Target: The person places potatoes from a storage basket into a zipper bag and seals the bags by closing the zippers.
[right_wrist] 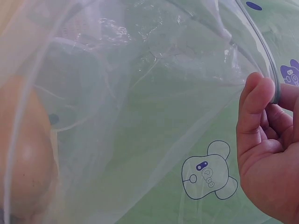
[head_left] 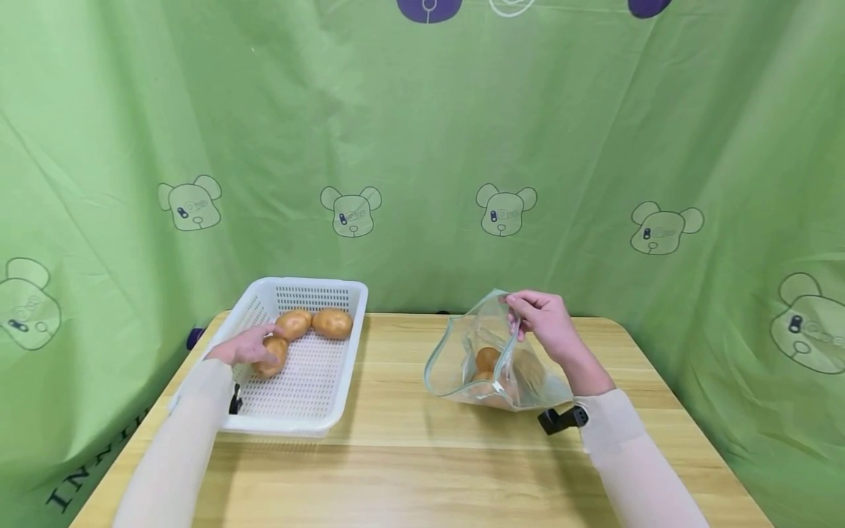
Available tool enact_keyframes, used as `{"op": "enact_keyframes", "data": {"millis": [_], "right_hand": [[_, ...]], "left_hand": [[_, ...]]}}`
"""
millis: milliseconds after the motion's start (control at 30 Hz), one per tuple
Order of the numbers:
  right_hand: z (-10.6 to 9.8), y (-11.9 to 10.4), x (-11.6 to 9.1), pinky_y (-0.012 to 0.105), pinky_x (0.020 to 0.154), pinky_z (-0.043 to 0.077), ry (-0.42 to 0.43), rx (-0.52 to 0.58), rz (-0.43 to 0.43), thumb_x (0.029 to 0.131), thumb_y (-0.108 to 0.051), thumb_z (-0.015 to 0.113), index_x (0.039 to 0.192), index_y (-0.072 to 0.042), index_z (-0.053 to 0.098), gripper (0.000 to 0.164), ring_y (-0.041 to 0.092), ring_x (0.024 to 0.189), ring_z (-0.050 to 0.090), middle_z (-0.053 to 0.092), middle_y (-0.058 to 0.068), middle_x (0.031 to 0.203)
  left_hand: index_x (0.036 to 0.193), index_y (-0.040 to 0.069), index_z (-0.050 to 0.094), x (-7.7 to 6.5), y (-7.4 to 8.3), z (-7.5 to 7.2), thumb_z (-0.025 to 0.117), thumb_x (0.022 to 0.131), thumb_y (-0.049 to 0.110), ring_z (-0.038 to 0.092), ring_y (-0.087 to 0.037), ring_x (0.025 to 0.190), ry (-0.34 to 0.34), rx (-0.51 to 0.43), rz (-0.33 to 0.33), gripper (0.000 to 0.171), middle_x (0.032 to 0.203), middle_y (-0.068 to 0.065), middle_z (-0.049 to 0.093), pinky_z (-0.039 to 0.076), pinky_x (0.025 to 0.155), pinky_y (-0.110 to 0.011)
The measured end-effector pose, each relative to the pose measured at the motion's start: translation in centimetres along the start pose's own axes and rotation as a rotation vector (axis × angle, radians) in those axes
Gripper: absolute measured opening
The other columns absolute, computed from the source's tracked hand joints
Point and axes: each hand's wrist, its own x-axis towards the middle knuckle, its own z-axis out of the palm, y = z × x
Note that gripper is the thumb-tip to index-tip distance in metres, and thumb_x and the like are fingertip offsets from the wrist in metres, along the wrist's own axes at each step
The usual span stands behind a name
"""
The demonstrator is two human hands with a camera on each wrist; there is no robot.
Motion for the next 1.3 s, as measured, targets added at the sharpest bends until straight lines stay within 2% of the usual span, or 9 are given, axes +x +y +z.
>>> {"op": "enact_keyframes", "data": {"millis": [367,433,567,667,833,933,1100,1167,1300], "right_hand": [[0.0,-0.1,-0.1,0.021,0.043,0.048,-0.003,-0.012,-0.001,0.096,-0.014,0.055,0.106,0.018,0.059,0.033,0.011,0.05,0.055,0.058,0.004,0.066],[0.0,-0.1,-0.1,0.021,0.043,0.048,-0.007,-0.012,-0.003,0.096,-0.014,0.055,0.102,0.011,0.064,0.028,0.011,0.051,0.055,0.058,0.005,0.066],[0.1,-0.1,0.0,0.021,0.044,0.048,-0.009,-0.01,-0.004,0.096,-0.014,0.055,0.1,0.006,0.067,0.024,0.011,0.051,0.055,0.058,0.006,0.067],[0.2,-0.2,-0.1,0.021,0.044,0.048,-0.011,-0.012,-0.004,0.096,-0.014,0.055,0.101,0.008,0.066,0.025,0.011,0.051,0.055,0.058,0.005,0.067],[0.2,-0.2,-0.1,0.021,0.043,0.048,-0.011,-0.011,-0.008,0.096,-0.014,0.056,0.095,-0.007,0.071,0.017,0.011,0.051,0.055,0.058,0.007,0.067],[0.2,-0.2,0.0,0.021,0.043,0.048,-0.008,-0.012,-0.008,0.096,-0.014,0.056,0.095,-0.008,0.071,0.016,0.011,0.051,0.055,0.058,0.007,0.066],[0.2,-0.2,0.1,0.021,0.044,0.048,-0.007,-0.012,-0.002,0.096,-0.013,0.055,0.096,-0.005,0.07,0.017,0.011,0.05,0.054,0.058,0.007,0.066],[0.2,-0.2,0.1,0.021,0.044,0.048,-0.006,-0.016,0.0,0.096,-0.013,0.055,0.096,-0.004,0.07,0.017,0.011,0.05,0.054,0.058,0.008,0.067],[0.2,-0.3,0.1,0.021,0.044,0.048,-0.002,-0.016,0.002,0.096,-0.013,0.056,0.096,-0.006,0.07,0.016,0.011,0.05,0.054,0.058,0.009,0.067]], "left_hand": [[0.134,-0.01,0.036,0.6,-0.6,0.4,0.076,0.076,0.018,0.05,-0.042,0.108,-0.041,-0.05,-0.02,0.076,0.119,-0.031,0.049,0.042,0.093,-0.053],[0.135,-0.009,0.035,0.7,-0.6,0.5,0.076,0.076,0.018,0.051,-0.04,0.107,-0.059,-0.069,-0.021,0.077,0.119,-0.029,0.049,0.043,0.093,-0.052],[0.142,-0.005,0.026,0.6,-1.0,0.5,0.073,0.078,0.015,0.054,-0.034,0.108,-0.139,-0.22,-0.001,0.082,0.123,-0.027,0.051,0.039,0.098,-0.049],[0.143,-0.006,0.022,0.5,-1.1,0.6,0.073,0.078,0.013,0.054,-0.034,0.11,-0.156,-0.239,-0.001,0.084,0.125,-0.028,0.051,0.037,0.1,-0.049],[0.139,-0.009,0.028,0.5,-0.8,0.7,0.076,0.074,0.02,0.05,-0.04,0.111,-0.101,-0.07,-0.06,0.086,0.125,-0.03,0.047,0.039,0.096,-0.053],[0.139,-0.009,0.029,0.7,-0.8,0.5,0.075,0.072,0.017,0.052,-0.036,0.107,-0.098,-0.122,-0.033,0.085,0.122,-0.027,0.05,0.042,0.094,-0.048],[0.138,-0.012,0.026,1.0,-0.7,-0.1,0.069,0.072,0.008,0.053,-0.034,0.103,-0.131,-0.303,0.125,0.081,0.118,-0.028,0.051,0.042,0.092,-0.039],[0.138,-0.012,0.026,1.0,-0.3,-0.4,0.069,0.073,0.008,0.053,-0.035,0.103,-0.117,-0.288,0.134,0.081,0.119,-0.029,0.05,0.042,0.092,-0.04],[0.139,-0.01,0.027,1.1,1.0,-0.8,0.072,0.073,0.014,0.05,-0.035,0.105,-0.033,-0.147,0.062,0.083,0.123,-0.028,0.047,0.043,0.09,-0.045]]}}
